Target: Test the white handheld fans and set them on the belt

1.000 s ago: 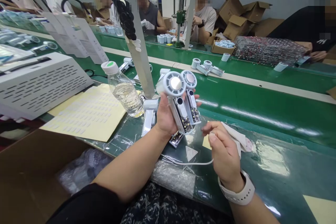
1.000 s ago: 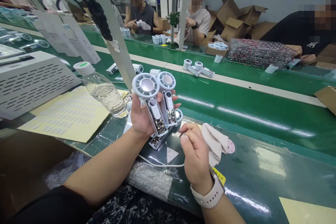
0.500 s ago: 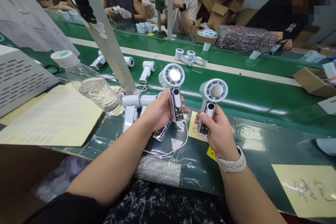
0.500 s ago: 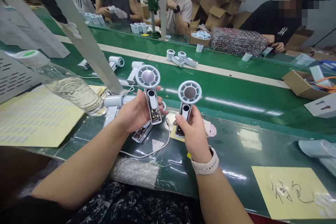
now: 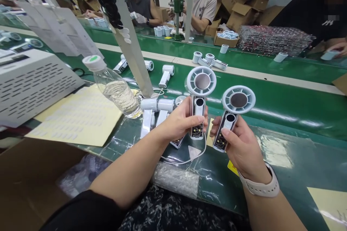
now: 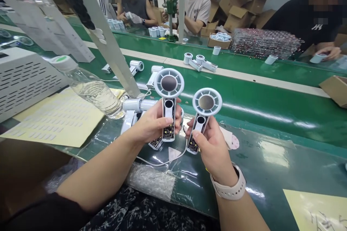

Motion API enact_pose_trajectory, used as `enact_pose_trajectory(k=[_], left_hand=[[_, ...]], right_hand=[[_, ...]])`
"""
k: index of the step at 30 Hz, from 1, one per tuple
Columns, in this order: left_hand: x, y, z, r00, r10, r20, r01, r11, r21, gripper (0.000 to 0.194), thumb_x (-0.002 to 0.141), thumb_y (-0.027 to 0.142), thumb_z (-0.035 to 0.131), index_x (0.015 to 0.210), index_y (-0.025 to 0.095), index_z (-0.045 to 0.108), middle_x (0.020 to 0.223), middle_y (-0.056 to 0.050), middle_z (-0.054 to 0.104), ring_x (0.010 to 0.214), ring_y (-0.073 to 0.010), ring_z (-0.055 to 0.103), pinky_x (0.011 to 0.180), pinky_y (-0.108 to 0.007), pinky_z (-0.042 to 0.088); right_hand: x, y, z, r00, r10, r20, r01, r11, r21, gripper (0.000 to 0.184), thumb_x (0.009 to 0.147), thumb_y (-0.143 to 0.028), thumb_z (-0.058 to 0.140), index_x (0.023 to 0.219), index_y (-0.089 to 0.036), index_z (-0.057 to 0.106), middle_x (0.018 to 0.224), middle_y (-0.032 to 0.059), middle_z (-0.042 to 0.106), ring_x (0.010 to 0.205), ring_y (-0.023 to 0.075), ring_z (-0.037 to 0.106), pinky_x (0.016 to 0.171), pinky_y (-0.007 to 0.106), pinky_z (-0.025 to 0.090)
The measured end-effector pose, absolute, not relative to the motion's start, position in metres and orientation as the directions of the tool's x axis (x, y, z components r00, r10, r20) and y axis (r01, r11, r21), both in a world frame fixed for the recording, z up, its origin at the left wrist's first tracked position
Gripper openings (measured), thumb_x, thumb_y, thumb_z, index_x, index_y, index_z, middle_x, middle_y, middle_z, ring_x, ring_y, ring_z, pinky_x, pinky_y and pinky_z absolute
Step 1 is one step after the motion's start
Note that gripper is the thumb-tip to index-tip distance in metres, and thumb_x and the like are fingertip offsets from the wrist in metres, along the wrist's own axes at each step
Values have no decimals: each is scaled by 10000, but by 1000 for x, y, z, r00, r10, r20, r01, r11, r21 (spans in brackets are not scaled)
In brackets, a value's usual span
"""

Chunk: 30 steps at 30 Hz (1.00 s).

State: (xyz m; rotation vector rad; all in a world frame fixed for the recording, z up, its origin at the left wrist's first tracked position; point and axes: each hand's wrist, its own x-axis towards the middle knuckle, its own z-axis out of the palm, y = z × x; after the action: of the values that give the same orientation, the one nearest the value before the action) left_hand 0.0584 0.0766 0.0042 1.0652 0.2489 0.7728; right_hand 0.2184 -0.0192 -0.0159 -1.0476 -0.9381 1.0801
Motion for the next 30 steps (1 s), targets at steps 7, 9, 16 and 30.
enact_pose_trajectory(k=[7, 9, 16, 30], left_hand=[[58, 72, 5, 777, 600, 190, -460, 335, 822, 456, 754, 284, 808, 1054, 192, 477, 907, -1, 578, 710, -126, 620, 637, -293, 515], [58, 73, 4, 784, 589, 195, -470, 360, 806, 465, 753, 283, 807, 1073, 193, 483, 918, -4, 575, 726, -130, 624, 635, -289, 523], [59, 75, 2, 778, 584, 234, -487, 324, 811, 405, 794, 286, 786, 1069, 195, 503, 866, 14, 582, 680, -124, 633, 597, -273, 542], [60, 79, -2, 743, 621, 249, -478, 231, 848, 396, 787, 311, 787, 1022, 195, 491, 851, 25, 594, 646, -117, 640, 577, -272, 542]], right_hand=[[214, -19, -20, 280, 958, 54, -245, 126, -961, 286, 857, -390, 748, 1093, -295, 616, 1031, 37, 661, 815, 206, 657, 779, 440, 600], [215, -18, -21, 297, 953, 52, -224, 123, -967, 322, 863, -385, 737, 1144, -306, 599, 1071, 46, 666, 880, 224, 662, 859, 474, 581], [217, -20, -16, 214, 969, 121, -291, 181, -939, 220, 861, -312, 707, 1065, -281, 630, 1004, 23, 660, 806, 192, 654, 744, 401, 591], [215, -15, -13, 245, 968, 47, -381, 141, -914, 229, 785, -238, 730, 1000, -251, 651, 958, 16, 667, 766, 156, 636, 692, 332, 582]])
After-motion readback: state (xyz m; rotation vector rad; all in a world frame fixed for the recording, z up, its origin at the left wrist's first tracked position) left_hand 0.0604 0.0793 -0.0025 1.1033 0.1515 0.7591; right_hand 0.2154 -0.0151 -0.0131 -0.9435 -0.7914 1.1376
